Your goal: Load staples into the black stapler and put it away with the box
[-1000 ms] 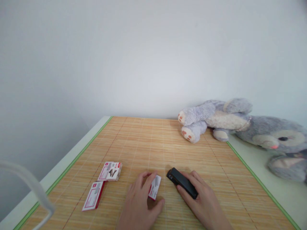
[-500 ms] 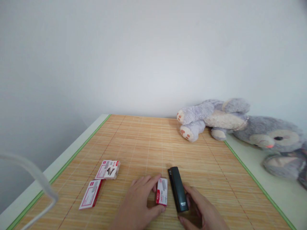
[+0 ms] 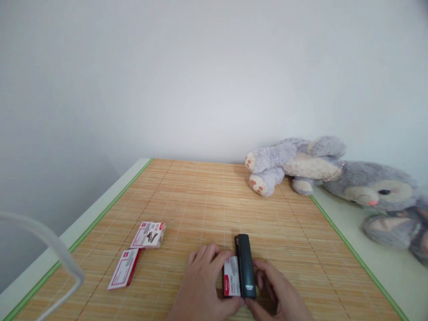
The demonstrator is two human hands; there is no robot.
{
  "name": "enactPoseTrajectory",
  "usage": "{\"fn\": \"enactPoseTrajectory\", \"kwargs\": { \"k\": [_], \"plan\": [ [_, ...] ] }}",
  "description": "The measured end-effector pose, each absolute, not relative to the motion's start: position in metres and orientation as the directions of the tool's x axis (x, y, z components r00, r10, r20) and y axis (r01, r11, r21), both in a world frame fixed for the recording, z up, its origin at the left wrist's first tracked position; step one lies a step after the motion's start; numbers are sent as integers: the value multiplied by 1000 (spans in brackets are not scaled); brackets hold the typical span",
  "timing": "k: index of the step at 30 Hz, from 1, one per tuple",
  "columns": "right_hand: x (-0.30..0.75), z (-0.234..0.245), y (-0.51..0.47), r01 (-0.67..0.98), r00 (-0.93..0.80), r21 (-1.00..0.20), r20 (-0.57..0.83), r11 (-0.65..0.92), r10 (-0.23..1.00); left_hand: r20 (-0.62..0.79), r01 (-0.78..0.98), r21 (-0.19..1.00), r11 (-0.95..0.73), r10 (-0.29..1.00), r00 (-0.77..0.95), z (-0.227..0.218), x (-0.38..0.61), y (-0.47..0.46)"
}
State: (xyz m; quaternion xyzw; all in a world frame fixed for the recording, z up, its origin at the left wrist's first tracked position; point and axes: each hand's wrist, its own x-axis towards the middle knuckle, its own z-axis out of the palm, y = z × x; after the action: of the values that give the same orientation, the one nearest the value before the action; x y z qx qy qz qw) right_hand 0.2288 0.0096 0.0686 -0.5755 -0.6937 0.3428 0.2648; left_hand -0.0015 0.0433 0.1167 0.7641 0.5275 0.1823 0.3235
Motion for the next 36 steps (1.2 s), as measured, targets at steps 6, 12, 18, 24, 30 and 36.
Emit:
{"fn": "enactPoseTrajectory", "kwargs": {
  "k": [6,12,18,24,30,36],
  "plan": [
    [229,64,7,634,-178,-770,-52,74,983,-103,700,674,-236,908,405,118,-2,43],
    [230,70,4,613,-137,-789,-69,30,988,72,793,572,-209,976,206,105,-54,46],
    [231,67,1,617,-111,-787,-82,5,990,300,940,327,-92,954,-11,102,-168,69],
    [235,58,2,623,-128,-781,-44,46,991,153,913,373,-169,981,119,87,-219,85],
    [236,59,3,614,-161,-786,-35,73,986,187,888,432,-158,979,83,102,-236,88],
    [238,68,4,601,-202,-795,-51,82,978,321,830,501,-243,943,83,138,-172,62]
  ]
}}
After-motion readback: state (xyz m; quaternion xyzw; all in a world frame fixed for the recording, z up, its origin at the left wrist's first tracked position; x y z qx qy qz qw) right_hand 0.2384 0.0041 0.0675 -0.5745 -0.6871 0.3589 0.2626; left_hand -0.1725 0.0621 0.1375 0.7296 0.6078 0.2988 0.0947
